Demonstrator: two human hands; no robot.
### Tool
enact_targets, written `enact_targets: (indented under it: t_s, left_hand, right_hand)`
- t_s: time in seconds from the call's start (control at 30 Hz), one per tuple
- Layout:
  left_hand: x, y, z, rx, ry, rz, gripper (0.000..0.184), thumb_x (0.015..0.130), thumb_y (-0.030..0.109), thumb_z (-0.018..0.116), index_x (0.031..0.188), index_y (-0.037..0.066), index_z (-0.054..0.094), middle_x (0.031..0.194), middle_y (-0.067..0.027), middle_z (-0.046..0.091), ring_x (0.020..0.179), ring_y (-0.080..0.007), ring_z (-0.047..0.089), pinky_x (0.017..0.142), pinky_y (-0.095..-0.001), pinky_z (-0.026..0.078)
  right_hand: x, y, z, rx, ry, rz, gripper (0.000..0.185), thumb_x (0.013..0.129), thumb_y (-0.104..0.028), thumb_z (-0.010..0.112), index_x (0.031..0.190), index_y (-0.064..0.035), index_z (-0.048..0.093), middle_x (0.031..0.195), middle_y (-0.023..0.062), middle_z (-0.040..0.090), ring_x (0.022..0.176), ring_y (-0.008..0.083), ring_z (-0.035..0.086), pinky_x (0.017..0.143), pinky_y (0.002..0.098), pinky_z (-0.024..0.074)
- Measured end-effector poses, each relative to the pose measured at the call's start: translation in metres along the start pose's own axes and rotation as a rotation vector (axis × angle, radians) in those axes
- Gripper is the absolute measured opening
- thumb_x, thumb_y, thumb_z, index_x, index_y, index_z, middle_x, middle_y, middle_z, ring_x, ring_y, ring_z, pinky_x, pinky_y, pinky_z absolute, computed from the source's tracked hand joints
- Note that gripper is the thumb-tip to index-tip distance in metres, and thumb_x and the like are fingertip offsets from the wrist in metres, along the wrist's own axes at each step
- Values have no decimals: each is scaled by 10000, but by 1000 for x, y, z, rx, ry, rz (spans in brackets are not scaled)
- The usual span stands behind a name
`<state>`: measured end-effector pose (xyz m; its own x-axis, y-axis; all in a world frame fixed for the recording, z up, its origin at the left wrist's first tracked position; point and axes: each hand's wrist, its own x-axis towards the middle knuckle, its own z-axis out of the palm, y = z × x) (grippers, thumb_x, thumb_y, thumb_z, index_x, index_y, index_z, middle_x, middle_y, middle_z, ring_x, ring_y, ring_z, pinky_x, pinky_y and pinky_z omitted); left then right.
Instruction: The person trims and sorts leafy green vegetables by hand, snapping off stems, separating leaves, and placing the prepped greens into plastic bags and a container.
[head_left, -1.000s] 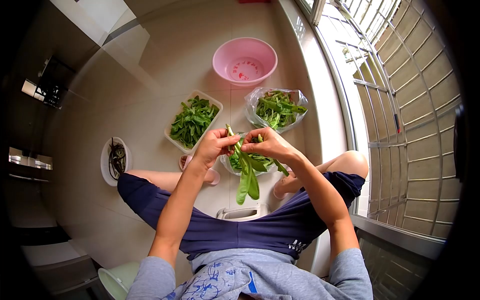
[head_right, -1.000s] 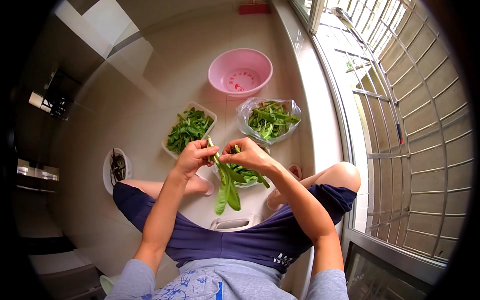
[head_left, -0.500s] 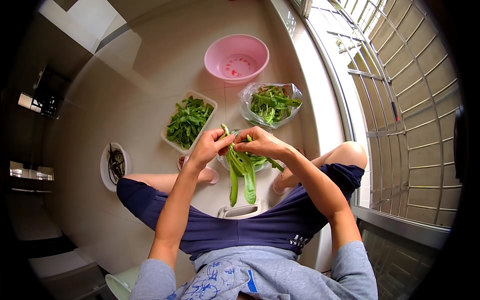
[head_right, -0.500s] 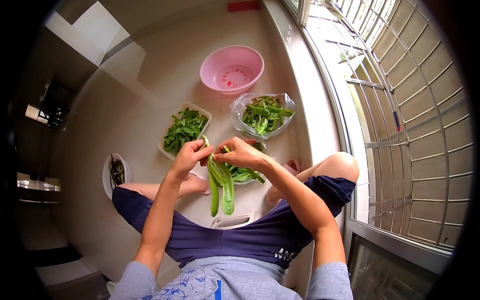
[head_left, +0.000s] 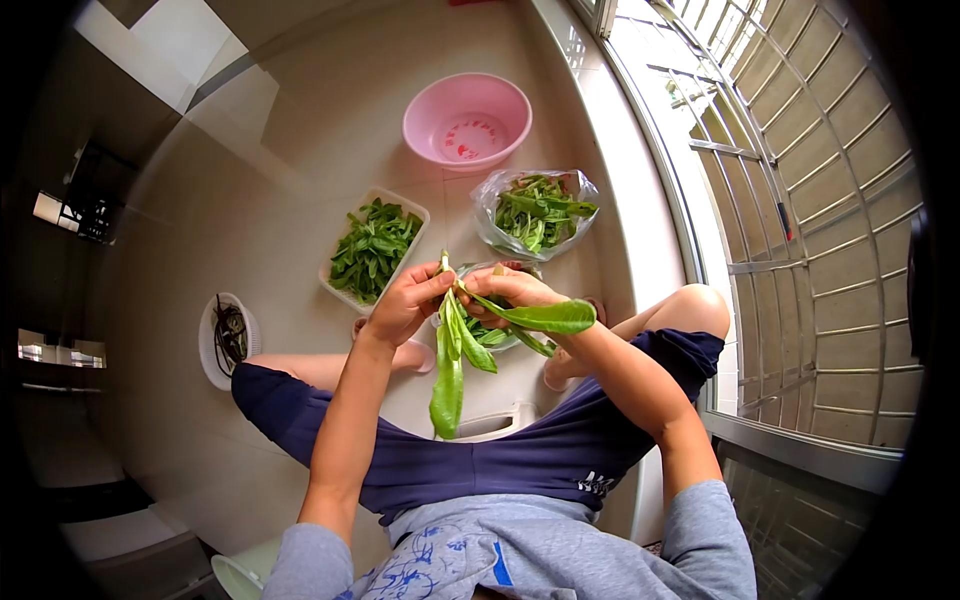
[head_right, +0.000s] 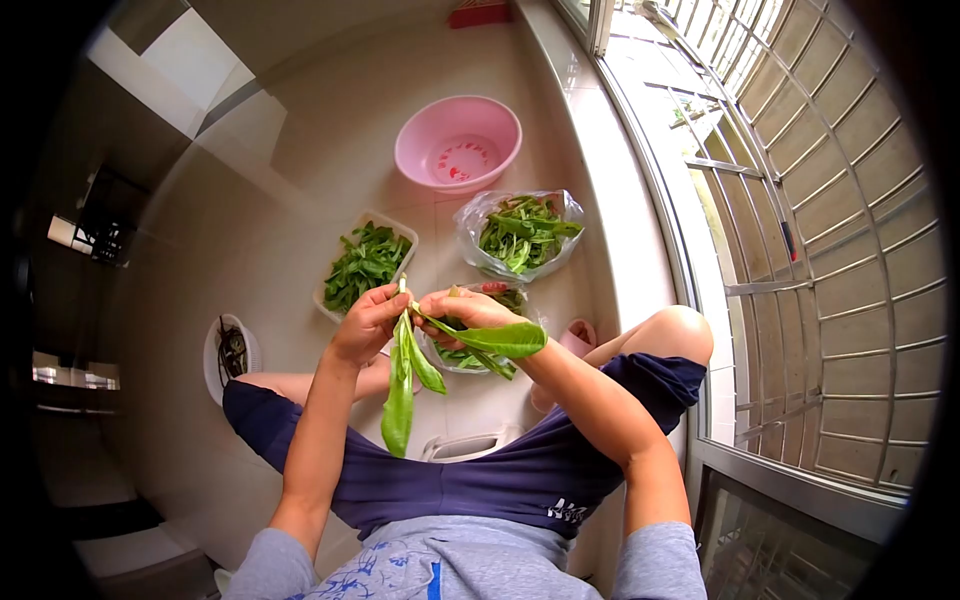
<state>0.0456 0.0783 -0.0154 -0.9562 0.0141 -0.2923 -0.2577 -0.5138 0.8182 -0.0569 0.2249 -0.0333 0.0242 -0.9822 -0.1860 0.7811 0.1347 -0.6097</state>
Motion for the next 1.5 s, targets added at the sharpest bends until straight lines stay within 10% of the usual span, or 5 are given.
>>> enact_targets:
  t_s: [0.57, 0.87, 1.23, 1.5]
  left_hand:
    - [-4, -3, -6, -67, 172, 53, 122, 795, 187, 499, 786, 68, 522, 668, 4, 557, 566, -59, 513, 540, -192, 413]
    - [-5, -6, -2, 29, 234, 32, 127, 773, 217, 537, 726, 99, 525, 588, 44, 512, 482, -25, 436, 467, -158, 344]
    - [0, -13, -9, 228, 408, 233, 134, 757, 156, 556, 676, 78, 483, 558, 18, 460, 493, -55, 413, 476, -181, 342]
    - [12, -20, 0, 254, 547, 374, 196, 773, 167, 539, 627, 58, 466, 544, 17, 457, 490, -54, 394, 484, -186, 318]
  right_hand:
    - [2, -10, -2, -53, 212, -86, 145, 843, -187, 404, 849, -48, 447, 712, 48, 483, 712, 138, 520, 543, 225, 448]
    - [-1, -8, 10, -467, 286, -67, 191, 767, -212, 557, 846, -45, 511, 562, -47, 392, 438, 21, 302, 390, 171, 205]
    - [-11, -19, 13, -1039, 283, -50, 189, 703, -181, 579, 782, -10, 594, 639, 35, 557, 592, 82, 495, 566, 213, 397]
    - [-10, -20, 9, -753, 422, 18, 95, 691, -129, 554, 730, -43, 554, 597, -26, 471, 478, 30, 384, 427, 172, 291]
